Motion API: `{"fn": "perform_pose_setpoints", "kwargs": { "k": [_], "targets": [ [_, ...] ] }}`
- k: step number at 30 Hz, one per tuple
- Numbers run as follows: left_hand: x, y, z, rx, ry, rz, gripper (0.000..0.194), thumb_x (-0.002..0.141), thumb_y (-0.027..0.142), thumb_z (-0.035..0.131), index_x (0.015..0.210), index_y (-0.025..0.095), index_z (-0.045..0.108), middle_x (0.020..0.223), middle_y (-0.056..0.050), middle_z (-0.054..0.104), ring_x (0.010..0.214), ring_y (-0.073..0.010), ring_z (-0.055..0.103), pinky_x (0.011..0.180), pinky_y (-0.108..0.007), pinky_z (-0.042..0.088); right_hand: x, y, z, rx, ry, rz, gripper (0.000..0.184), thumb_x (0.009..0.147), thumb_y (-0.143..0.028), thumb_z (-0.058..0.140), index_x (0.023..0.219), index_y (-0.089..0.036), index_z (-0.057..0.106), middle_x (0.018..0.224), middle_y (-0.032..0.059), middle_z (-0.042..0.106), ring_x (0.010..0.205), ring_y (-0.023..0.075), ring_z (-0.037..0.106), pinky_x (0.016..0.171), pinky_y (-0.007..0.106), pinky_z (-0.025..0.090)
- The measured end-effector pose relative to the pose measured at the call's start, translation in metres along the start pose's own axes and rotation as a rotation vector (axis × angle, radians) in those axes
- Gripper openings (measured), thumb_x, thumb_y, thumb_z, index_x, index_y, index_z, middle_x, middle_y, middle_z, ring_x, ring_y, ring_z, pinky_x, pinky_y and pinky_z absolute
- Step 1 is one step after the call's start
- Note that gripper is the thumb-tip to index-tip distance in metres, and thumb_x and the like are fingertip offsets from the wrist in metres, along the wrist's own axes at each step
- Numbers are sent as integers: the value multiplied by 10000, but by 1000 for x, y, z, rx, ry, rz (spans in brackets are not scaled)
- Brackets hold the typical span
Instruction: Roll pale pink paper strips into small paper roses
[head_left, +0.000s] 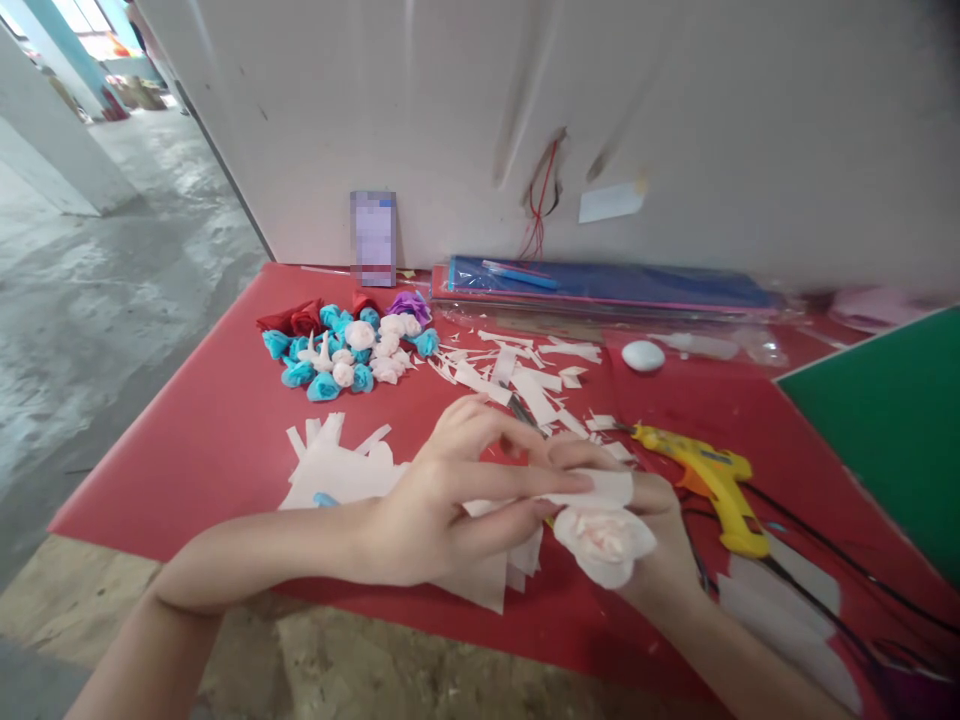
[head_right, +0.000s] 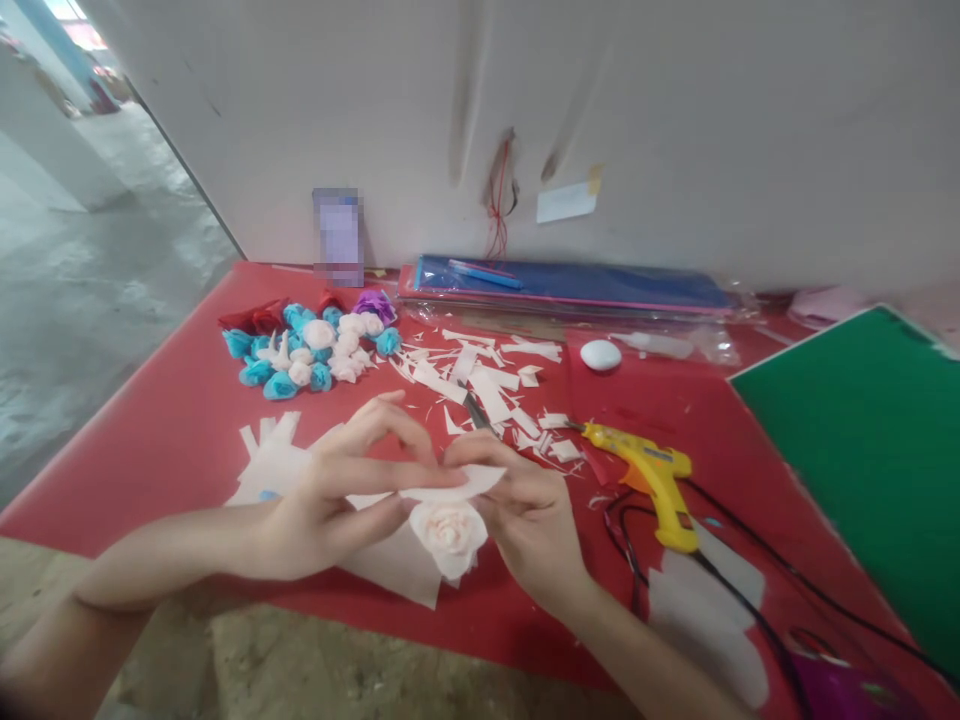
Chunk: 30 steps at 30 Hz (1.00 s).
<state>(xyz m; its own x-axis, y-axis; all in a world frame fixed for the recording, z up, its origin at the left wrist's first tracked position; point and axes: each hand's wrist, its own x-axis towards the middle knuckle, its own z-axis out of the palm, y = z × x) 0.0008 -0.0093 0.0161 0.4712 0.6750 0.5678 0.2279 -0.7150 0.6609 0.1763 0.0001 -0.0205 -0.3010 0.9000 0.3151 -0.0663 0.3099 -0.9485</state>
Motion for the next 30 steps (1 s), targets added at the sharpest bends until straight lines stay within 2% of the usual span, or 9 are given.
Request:
{"fn": "perform_pose_setpoints", "kwargs": {
  "k": [5, 8, 13, 16, 19, 23, 27, 30],
  "targets": [
    [-1, 0, 3, -237, 3, -160, 206, 837, 133, 458, 941, 138, 636, 896, -72, 568, 842, -141, 508, 809, -312, 427, -4, 7, -3, 5, 12, -10, 97, 694, -184, 673, 675, -270, 713, 775, 12, 581, 718, 151, 552, 620, 256, 457],
    [-1, 1, 2, -239, -27, -220, 223, 815, 99, 465, 929, 149, 650, 880, -69, 550, 848, -146, 497, 800, -307, 426, -6, 9, -3, 7, 26, 20, 154, 747, -166, 616, 673, -262, 711, 800, 19, 566, 721, 143, 544, 577, 239, 437],
    [1, 2, -2, -223, -53, -270, 250, 805, 82, 453, 904, 177, 662, 858, -56, 545, 822, -137, 502, 777, -298, 423, -8, 15, -1, 51, 34, 81, 131, 755, -203, 619, 751, -294, 713, 807, 20, 539, 726, 151, 523, 562, 254, 420],
    [2, 3, -4, -180, -74, -281, 258, 802, 83, 448, 906, 196, 656, 854, -46, 553, 828, -139, 503, 758, -289, 431, -8, 18, -1, 80, 26, 121, 124, 763, -222, 613, 754, -295, 713, 803, 27, 530, 729, 159, 517, 551, 265, 417],
    [2, 4, -4, -142, -82, -283, 231, 788, 81, 461, 896, 159, 650, 854, -55, 560, 825, -142, 507, 742, -284, 439, -9, 20, -1, 111, 19, 158, 111, 758, -232, 621, 730, -294, 710, 789, 21, 531, 716, 157, 513, 552, 270, 423],
    [3, 3, -2, -111, -49, -288, 144, 761, 103, 516, 786, 139, 653, 818, -46, 556, 769, -130, 510, 725, -280, 442, -10, 21, -1, 135, 21, 197, 112, 747, -221, 633, 755, -304, 707, 821, 14, 546, 740, 153, 523, 573, 264, 441],
    [3, -2, 1, -101, 0, -253, 86, 749, 142, 578, 769, 118, 657, 776, -41, 566, 721, -119, 507, 715, -276, 435, -10, 19, 0, 160, 28, 235, 114, 739, -213, 641, 769, -304, 704, 826, 8, 560, 734, 140, 531, 560, 237, 444],
    [3, -7, 3, -90, 12, -238, 58, 736, 147, 607, 744, 128, 661, 758, -34, 588, 712, -121, 504, 723, -284, 426, -8, 16, 4, 188, 56, 257, 83, 719, -245, 663, 775, -291, 703, 803, 1, 567, 731, 133, 543, 615, 239, 466]
  ]
}}
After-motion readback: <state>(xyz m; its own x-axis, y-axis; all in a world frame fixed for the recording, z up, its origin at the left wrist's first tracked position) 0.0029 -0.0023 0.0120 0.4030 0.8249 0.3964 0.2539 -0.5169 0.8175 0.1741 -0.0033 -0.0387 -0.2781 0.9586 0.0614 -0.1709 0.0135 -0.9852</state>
